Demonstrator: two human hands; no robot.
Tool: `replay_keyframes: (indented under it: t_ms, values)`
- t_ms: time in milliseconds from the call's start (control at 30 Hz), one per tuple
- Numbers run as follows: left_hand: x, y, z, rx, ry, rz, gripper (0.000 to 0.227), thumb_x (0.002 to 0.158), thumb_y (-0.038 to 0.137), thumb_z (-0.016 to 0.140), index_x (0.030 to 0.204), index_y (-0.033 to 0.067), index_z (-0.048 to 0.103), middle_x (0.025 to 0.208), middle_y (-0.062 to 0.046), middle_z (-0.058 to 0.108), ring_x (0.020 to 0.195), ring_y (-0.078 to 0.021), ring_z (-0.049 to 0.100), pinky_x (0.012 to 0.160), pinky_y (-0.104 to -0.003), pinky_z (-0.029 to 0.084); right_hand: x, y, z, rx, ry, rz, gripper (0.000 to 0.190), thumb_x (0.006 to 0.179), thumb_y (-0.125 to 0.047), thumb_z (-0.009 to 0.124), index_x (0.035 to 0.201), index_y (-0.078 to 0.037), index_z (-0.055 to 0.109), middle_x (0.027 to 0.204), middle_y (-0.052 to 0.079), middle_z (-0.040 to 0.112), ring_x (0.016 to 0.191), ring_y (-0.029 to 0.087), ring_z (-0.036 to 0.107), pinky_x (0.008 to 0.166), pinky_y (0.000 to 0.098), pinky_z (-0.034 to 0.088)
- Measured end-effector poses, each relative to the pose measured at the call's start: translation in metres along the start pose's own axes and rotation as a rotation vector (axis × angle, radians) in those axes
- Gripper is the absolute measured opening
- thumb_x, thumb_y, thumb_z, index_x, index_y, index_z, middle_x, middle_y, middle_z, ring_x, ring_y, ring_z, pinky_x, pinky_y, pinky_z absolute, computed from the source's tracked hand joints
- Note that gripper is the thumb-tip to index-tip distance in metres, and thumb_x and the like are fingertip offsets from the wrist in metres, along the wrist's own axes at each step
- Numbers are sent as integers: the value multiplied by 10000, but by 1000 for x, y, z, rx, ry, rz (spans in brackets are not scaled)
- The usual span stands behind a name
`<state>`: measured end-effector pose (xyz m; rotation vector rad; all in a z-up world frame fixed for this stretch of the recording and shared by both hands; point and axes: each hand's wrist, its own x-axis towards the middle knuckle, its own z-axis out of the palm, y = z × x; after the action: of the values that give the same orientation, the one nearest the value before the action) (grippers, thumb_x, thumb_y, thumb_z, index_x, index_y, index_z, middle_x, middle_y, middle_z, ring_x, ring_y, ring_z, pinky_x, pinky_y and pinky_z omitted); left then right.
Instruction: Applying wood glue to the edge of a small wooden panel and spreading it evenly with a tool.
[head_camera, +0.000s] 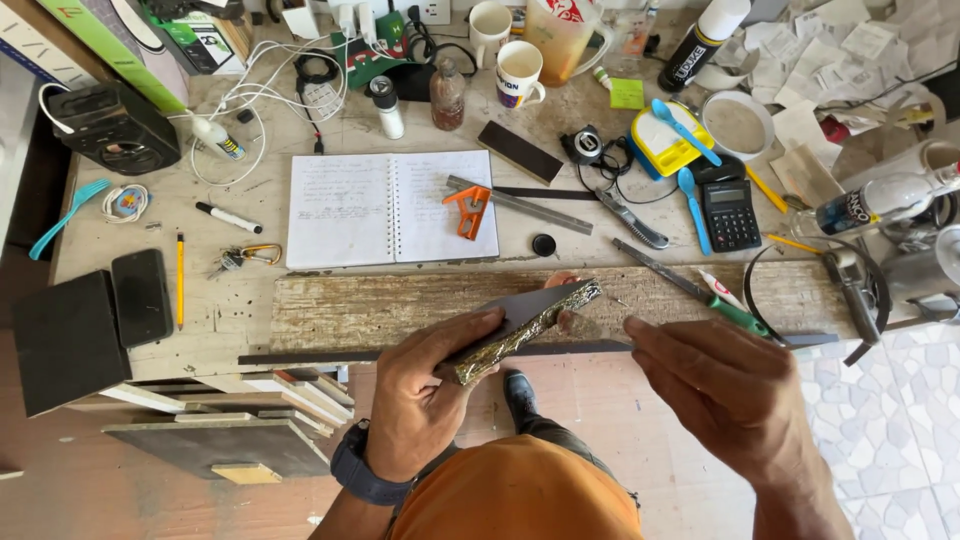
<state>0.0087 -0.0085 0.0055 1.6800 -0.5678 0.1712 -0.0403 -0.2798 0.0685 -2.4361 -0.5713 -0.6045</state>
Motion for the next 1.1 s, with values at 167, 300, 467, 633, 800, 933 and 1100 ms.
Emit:
replay_keyframes:
  t_ms: [167, 300, 467, 633, 800, 933, 1100]
  values:
    - [-2, -1, -2, -28, -8, -10, 348, 906, -8, 735, 1247, 45, 694, 1244, -144, 748, 1165, -265, 753, 1042, -337, 615, -9, 10, 1, -82, 67, 42, 219, 906, 23, 763, 1122, 0, 741, 1019, 133, 745, 822, 197, 726, 739, 285, 585]
    - [-2, -5, -1, -9, 3, -22, 393, 861, 21, 794, 1240, 41, 695, 1245, -146, 749, 1155, -260, 757, 1023, -327, 622, -10, 17, 2, -14, 76, 124, 244, 892, 38, 761, 1134, 16, 736, 1069, 164, 763, 864, 200, 758, 783, 282, 618]
    - [0, -6, -4, 35, -13, -18, 419, 846, 54, 820, 1246, 45, 693, 1257, -152, 741, 1172, -270, 752, 1042, -330, 624, -24, 52, 1, 8, 50, 242, 244, 891, 16, 763, 1135, 8, 747, 1082, 176, 775, 582, 116, 662, 441, 228, 521]
    - [-6, -33, -16, -162, 90, 29, 243, 1003, 117, 658, 1241, 69, 656, 1287, -169, 717, 1161, -289, 759, 1002, -374, 664, -59, 108, 13, 229, 150, 590, 312, 992, 17, 694, 1303, 42, 690, 1065, 139, 709, 786, 120, 574, 633, 226, 463]
    - [-29, -60, -40, 29, 575, -446, 380, 907, 453, 718, 931, 94, 597, 884, -16, 589, 813, -137, 572, 719, -298, 500, -104, 175, 61, 237, -47, 623, 280, 987, -75, 649, 1246, -6, 728, 829, 76, 680, 617, 116, 522, 522, 272, 395]
    - [-10, -48, -50, -819, 827, -500, 537, 828, 341, 746, 1304, 107, 664, 1376, -144, 673, 1271, -312, 663, 1110, -569, 558, -120, 211, 91, 118, -250, 752, 246, 1005, -222, 607, 1138, -82, 759, 844, 50, 743, 746, 152, 664, 679, 328, 500]
    - [-17, -47, -53, -858, 1031, -706, 458, 856, 367, 702, 1224, 95, 673, 1303, -94, 713, 1179, -264, 695, 1029, -464, 579, -148, 277, 117, -68, -346, 704, 228, 1026, -242, 578, 1145, -137, 742, 961, 98, 772, 813, 307, 720, 642, 446, 478]
